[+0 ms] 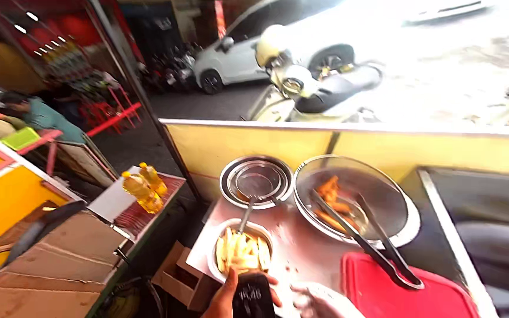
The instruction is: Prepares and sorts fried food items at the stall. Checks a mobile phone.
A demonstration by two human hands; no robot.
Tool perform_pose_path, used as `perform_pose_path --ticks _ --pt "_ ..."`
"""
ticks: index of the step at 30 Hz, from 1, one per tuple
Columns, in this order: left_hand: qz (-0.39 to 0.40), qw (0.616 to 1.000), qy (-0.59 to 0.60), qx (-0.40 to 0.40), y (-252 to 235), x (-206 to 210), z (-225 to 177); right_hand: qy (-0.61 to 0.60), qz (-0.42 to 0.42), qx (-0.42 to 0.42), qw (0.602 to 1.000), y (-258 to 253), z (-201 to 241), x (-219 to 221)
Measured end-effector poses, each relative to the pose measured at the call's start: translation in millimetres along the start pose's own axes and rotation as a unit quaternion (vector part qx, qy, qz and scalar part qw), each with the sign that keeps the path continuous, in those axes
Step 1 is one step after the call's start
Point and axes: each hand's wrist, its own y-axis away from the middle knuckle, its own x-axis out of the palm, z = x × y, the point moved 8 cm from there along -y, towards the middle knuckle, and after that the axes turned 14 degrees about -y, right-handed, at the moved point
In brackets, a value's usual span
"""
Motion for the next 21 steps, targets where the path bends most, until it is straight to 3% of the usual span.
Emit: perform_pose_path --ticks 3,8,11,17,21 --pt "-0.059 0.992 0.111 -0.001 10.5 2.2 26.6 -0.023 -0.039 -0.004 0.999 -3.6 -3.2 -6.4" --pt "-0.082 0.981 0.173 0.003 28.2 5.4 38.3 -0.041 -0.075 0.006 0.996 -6.3 -9.2 -10.8" --pt "-0.087 0.988 0.126 0.011 33.0 -0.7 38.3 -0.041 -0.085 0.007 0.996 -9.8 -10.6 -11.2" --pt "-0.218 0.974 -0.049 0.037 30.8 -18.2 23.0 -0.03 -0.1 -0.039 0.994 -13.5 1.7 -20.0" --pt "-0.134 0.989 -0.059 0.019 19.3 1.0 27.6 0.003 -0.127 -0.103 0.987 -4.4 26.2 -39.9"
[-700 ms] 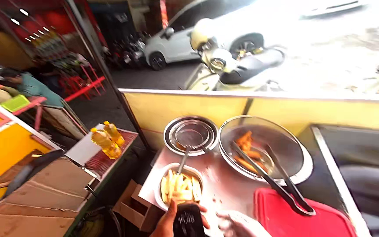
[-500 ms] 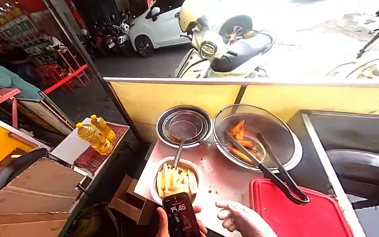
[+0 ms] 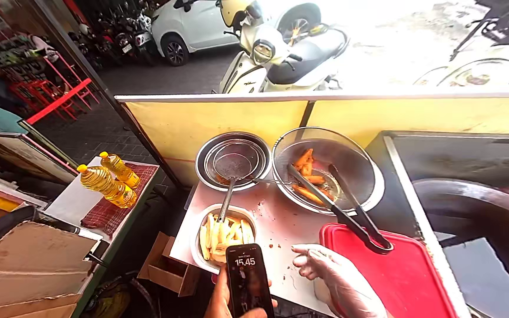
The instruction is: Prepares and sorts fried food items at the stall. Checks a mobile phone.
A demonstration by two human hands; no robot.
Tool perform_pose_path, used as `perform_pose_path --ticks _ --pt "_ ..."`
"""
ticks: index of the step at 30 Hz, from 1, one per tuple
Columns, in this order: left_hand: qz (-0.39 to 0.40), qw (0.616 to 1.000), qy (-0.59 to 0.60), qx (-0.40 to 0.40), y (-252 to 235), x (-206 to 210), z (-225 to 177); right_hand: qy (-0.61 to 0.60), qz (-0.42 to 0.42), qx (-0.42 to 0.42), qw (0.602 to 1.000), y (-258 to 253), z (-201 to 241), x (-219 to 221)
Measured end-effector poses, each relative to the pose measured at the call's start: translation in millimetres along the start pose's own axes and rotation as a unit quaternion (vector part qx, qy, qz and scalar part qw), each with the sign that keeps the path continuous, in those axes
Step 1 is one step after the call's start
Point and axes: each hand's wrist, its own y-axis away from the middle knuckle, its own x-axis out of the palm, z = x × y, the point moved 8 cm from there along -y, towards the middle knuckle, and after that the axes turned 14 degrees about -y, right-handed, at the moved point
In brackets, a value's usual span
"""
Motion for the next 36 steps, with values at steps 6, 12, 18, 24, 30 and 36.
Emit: perform_pose_path --ticks 6,12,18,24,30,36 --pt "0.122 0.992 0.042 -0.004 1.8 19.7 11.3 0.006 -0.035 -0.041 0.999 7.6 23.2 -34.8" --pt "0.131 0.989 0.061 -0.017 -2.1 33.9 14.1 -0.014 -0.042 -0.045 0.998 21.1 22.1 -48.6" --pt "0.127 0.991 0.05 -0.013 -4.7 48.3 17.0 0.015 -0.062 -0.078 0.995 34.0 45.6 -70.8" --pt "0.109 0.993 0.034 -0.01 -6.7 57.7 20.1 0.118 -0.108 -0.173 0.972 46.9 105.2 -106.1" --pt "0.094 0.995 0.018 0.002 -8.0 63.2 17.7 0.151 -0.126 -0.2 0.96 52.8 130.6 -123.1" --pt "0.092 0.995 0.041 0.03 -5.8 61.1 14.6 0.152 -0.112 -0.198 0.962 49.2 123.0 -116.1"
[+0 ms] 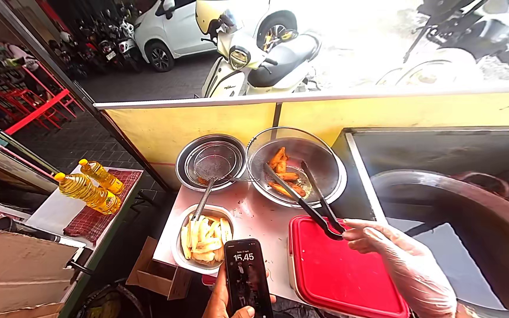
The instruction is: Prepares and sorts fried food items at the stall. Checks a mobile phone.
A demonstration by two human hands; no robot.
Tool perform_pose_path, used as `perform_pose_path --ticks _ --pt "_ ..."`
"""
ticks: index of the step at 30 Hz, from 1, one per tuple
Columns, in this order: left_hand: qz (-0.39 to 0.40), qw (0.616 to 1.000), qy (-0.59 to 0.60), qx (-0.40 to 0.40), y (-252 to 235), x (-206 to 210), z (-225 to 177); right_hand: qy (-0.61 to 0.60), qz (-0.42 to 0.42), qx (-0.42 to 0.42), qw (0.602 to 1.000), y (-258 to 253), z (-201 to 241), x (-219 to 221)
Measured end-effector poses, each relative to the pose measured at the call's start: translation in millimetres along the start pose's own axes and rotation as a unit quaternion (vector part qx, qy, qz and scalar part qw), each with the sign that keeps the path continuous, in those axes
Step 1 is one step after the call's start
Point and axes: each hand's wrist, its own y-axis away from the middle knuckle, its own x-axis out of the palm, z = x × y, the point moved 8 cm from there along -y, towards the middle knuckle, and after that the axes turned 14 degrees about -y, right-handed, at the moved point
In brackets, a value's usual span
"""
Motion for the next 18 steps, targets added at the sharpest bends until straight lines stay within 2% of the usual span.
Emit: perform_pose_path --ticks 18 --pt "-0.004 1.0 -0.026 0.005 5.7 -10.4 -8.8 -0.003 0.012 -0.001 1.0 2.8 -4.8 23.9"
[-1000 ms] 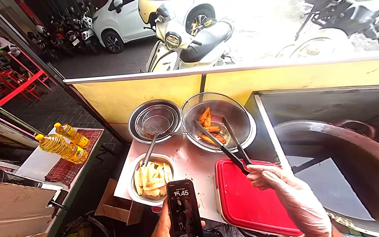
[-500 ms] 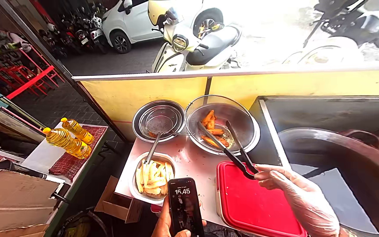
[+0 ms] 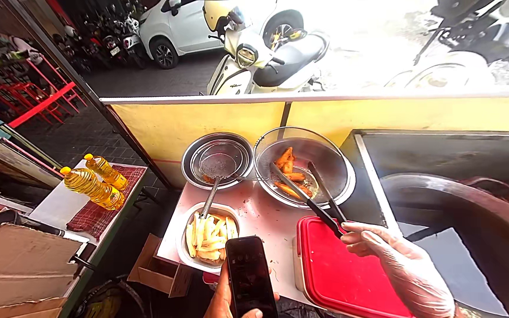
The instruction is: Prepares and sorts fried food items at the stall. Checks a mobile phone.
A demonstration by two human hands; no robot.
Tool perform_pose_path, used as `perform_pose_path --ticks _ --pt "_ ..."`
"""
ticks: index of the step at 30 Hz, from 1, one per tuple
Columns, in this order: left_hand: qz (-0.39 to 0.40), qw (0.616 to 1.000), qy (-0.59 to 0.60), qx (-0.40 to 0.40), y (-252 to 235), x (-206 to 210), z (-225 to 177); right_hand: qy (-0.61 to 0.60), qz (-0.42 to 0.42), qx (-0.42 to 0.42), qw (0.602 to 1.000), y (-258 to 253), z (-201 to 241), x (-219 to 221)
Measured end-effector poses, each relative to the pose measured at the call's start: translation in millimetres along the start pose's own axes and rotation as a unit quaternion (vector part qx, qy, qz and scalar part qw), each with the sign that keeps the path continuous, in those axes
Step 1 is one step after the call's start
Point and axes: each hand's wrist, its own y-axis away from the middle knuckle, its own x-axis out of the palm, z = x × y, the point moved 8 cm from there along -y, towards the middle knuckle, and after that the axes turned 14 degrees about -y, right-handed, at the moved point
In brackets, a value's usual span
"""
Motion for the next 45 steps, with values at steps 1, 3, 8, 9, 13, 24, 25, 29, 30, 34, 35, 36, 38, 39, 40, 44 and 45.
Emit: perform_pose_path --ticks 1,3,8,9,13,24,25,29,30,34,35,36,38,39,40,44,45 --pt "-0.004 1.0 -0.004 0.001 0.2 -1.4 -0.2 0.0 -0.001 -0.001 1.0 -0.5 -0.3 0.4" --pt "-0.006 1.0 -0.005 0.004 0.2 -4.0 -0.5 0.003 -0.003 -0.001 1.0 -1.9 0.0 1.8" --pt "0.011 0.999 0.037 0.008 -2.7 -4.9 -1.4 0.001 0.004 -0.001 1.0 -3.4 -0.3 7.6" --pt "0.011 0.999 0.039 0.009 -3.3 -5.4 -1.4 -0.001 0.005 -0.003 1.0 -3.8 -0.6 8.3" --pt "-0.002 1.0 0.022 0.011 -4.9 -11.6 0.6 0.002 0.006 -0.003 1.0 -5.4 -0.7 11.2" --pt "-0.087 0.996 0.019 -0.009 -13.4 -22.3 0.9 0.01 0.0 0.005 1.0 -9.3 1.3 14.3" --pt "-0.099 0.995 0.016 -0.009 -13.9 -22.5 0.6 0.013 -0.001 0.005 1.0 -9.4 1.8 13.9" --pt "-0.13 0.991 0.0 -0.011 -16.4 -22.3 0.7 0.01 0.0 -0.004 1.0 -10.0 2.2 10.8" --pt "-0.141 0.99 -0.01 -0.016 -17.0 -22.6 1.0 0.01 -0.002 -0.005 1.0 -10.0 2.7 10.1" --pt "-0.148 0.989 -0.001 -0.017 -19.3 -22.2 3.5 0.012 -0.007 -0.005 1.0 -9.3 4.1 7.5" --pt "-0.14 0.99 0.013 -0.011 -19.7 -21.8 4.3 0.011 -0.008 -0.005 1.0 -8.8 4.9 7.2" --pt "-0.129 0.991 0.027 -0.006 -20.0 -21.4 5.3 0.011 -0.008 -0.005 1.0 -8.4 5.6 6.9" --pt "-0.113 0.992 0.046 0.0 -20.8 -21.2 7.4 0.009 -0.008 -0.006 1.0 -7.5 7.2 6.4" --pt "-0.112 0.993 0.048 0.0 -21.3 -21.1 8.2 0.009 -0.009 -0.006 1.0 -6.8 7.5 5.9" --pt "-0.117 0.992 0.043 -0.004 -21.7 -21.0 9.0 0.01 -0.012 -0.004 1.0 -6.0 7.4 5.0" --pt "-0.129 0.991 0.032 -0.01 -22.8 -21.3 13.4 0.009 -0.008 -0.001 1.0 -2.9 6.2 1.8" --pt "-0.127 0.991 0.037 -0.009 -23.2 -21.0 14.6 0.007 -0.009 -0.001 1.0 -2.1 6.4 0.9"
